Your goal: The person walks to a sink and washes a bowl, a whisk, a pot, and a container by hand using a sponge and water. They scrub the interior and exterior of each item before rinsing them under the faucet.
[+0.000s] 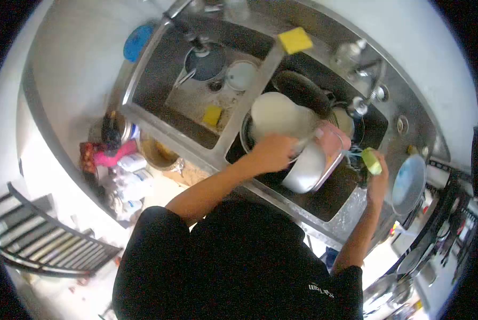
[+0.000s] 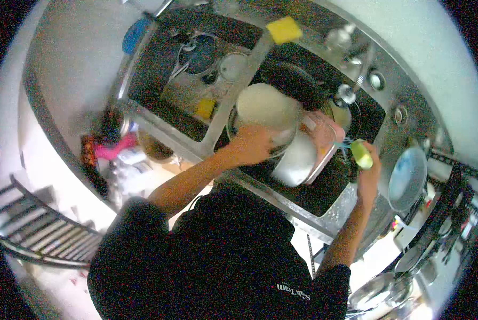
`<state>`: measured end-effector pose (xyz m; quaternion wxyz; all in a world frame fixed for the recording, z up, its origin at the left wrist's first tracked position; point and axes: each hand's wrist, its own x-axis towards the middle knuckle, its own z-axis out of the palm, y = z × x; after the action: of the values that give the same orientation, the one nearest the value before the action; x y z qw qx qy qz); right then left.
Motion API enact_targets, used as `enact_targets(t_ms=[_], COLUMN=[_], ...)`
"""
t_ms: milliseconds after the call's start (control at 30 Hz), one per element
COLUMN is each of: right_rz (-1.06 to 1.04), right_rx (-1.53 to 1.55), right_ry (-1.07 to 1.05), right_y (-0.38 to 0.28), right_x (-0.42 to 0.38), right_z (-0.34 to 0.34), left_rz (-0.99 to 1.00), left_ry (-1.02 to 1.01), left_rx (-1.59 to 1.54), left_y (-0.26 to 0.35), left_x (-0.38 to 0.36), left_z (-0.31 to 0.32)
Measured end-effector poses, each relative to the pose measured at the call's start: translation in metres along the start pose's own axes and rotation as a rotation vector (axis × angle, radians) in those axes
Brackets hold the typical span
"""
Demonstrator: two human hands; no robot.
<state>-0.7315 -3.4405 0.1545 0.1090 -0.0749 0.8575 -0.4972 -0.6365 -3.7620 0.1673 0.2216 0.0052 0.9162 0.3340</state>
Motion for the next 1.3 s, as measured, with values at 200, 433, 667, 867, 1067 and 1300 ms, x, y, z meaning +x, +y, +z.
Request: enact_targets(t_ms=[200,433,667,867,1067,1300], right_rz=[0.163,-0.422,0.364,0.503,0.464,0.556], right_rx=[0.13,-0.603,0.312,0.243,0.208,0.69], right_ry=[0.138,0.29,0.116,0.298,0.146,0.156], right_y=[-0.081,-0.101,-0.043,-0.001,0.007,-0.038], right_x=[-0.002,-0.009,0.056,0.023,0.014,-0.007], right_z=[0.047,0.145,0.078,0.051,0.043,0.056], left_rz=[0.27,0.034,0.154,-0.295,-0.206,0.067], left_ry=[0.303,0.391,0.297,-0.133,-0.32,0.185], left_rx=[-0.723,-1.341,-1.192,-2.142,-2.114,-1.137], left_y=[0.008,0.042,0.028,0.015,-0.003,-0.052], left_x=[0.026,0.07,0.047,0.075,0.075,0.093], left_z=[0.029,0.05,0.028,0.061,0.056,0.0])
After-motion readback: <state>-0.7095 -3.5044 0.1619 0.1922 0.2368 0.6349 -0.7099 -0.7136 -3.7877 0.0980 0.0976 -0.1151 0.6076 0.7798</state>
